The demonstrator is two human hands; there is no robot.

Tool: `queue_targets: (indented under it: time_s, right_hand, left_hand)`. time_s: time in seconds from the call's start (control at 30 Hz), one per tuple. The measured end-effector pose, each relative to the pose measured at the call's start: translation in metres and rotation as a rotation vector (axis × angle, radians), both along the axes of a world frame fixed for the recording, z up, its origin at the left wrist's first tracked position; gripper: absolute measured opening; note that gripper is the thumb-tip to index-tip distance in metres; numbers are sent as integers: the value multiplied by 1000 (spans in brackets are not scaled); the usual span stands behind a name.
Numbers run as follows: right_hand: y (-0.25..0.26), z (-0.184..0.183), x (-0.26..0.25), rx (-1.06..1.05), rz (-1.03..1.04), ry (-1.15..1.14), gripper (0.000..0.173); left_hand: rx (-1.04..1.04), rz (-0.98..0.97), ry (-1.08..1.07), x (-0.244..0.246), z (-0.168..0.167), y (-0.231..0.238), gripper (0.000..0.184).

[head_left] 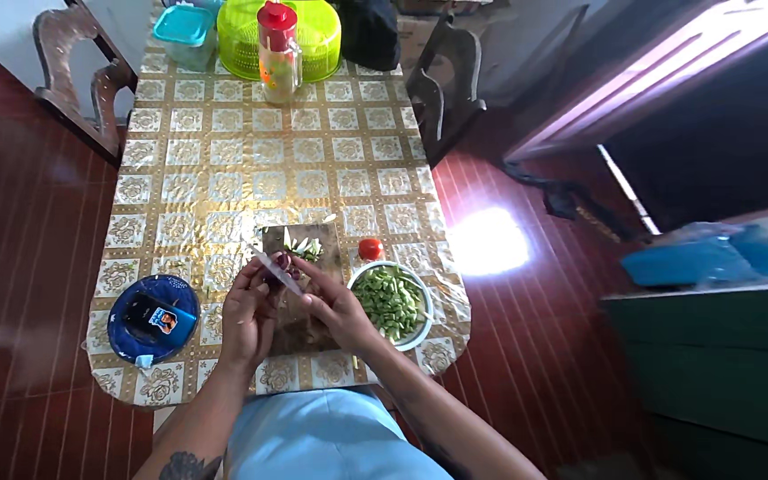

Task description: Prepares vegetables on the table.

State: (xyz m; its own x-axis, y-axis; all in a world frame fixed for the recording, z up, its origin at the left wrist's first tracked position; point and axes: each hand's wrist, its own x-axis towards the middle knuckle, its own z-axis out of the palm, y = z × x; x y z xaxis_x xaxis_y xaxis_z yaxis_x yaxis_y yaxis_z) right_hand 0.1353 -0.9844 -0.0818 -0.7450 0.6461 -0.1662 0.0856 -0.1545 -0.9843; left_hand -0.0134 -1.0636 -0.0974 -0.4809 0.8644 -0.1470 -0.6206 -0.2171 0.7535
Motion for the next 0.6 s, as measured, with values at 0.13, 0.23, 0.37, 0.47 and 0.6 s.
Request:
queue_targets:
  time_s: [0.13,0.23,0.37,0.47,0.6]
  right_hand:
    - [-5,7,-3,36,45,1,53]
    - [-4,7,-2,67,56,1,50]
    - [-1,7,2,30,63,8,46]
    - [0,6,1,-28,30,9,41]
    - [0,4,0,-174,-24,23,39]
  left_hand:
    - [38,-9,1,4,-2,0,36]
    - [60,-18,23,6,-3,0,43]
    - [96,-36,12,4,-3,-1,40]
    - [115,-45,20,4,-5,-2,43]
    - [83,-65,-95,7,-1,-1,44]
